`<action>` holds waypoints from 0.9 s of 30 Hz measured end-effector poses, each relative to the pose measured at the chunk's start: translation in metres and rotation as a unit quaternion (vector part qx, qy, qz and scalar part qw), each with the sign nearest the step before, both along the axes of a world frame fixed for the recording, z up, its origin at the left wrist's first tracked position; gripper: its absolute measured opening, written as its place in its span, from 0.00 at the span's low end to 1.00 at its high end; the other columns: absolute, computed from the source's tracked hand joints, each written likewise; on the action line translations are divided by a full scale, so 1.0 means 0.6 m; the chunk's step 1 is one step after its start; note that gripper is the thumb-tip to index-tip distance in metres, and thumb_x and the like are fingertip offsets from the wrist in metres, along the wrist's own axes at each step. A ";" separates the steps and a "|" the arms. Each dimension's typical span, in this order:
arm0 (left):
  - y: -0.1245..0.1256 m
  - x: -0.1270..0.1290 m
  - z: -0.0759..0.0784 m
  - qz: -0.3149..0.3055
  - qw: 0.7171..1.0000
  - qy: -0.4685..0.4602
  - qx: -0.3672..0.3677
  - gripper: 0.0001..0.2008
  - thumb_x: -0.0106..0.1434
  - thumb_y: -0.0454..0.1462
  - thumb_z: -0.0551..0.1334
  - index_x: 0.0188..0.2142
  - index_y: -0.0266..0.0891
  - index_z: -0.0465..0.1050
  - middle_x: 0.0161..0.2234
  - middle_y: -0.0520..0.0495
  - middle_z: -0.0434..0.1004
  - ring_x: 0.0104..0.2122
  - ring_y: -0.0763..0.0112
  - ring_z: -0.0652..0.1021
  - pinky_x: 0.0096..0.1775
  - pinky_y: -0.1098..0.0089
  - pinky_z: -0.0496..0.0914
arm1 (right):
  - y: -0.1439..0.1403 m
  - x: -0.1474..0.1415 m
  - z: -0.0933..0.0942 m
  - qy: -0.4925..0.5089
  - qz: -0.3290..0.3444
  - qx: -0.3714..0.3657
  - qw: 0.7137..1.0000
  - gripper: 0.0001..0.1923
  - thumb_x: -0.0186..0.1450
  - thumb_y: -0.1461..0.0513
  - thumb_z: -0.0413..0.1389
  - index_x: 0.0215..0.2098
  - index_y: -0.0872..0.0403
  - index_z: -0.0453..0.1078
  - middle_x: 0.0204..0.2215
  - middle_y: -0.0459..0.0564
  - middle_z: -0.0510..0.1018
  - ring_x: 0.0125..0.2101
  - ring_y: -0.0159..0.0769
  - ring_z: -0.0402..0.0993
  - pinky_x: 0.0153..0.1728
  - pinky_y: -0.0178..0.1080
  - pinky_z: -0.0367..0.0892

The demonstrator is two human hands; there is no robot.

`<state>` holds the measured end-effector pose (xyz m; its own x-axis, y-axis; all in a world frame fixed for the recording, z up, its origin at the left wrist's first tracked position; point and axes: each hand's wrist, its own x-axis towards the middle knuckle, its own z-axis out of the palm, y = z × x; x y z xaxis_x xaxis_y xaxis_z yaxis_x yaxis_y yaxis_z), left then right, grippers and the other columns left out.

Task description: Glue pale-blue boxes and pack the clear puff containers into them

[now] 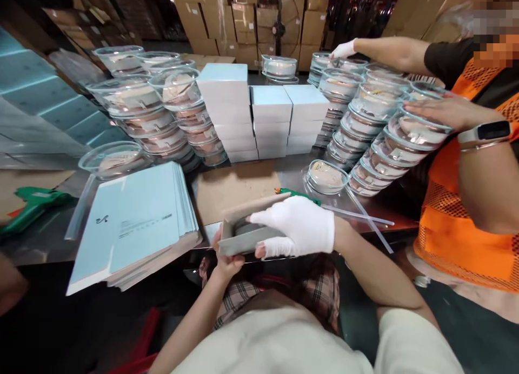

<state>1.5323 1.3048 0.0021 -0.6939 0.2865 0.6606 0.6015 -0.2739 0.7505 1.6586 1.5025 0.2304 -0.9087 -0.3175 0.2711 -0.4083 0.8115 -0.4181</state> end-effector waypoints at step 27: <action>-0.032 -0.037 0.053 0.000 0.982 0.174 -0.076 0.25 0.62 0.58 0.71 0.49 0.44 0.80 0.38 0.47 0.79 0.50 0.57 0.78 0.58 0.59 0.69 | 0.037 0.055 -0.239 -0.208 -0.689 -0.158 0.677 0.22 0.63 0.45 0.62 0.43 0.54 0.76 0.46 0.64 0.83 0.52 0.60 0.80 0.56 0.54 0.68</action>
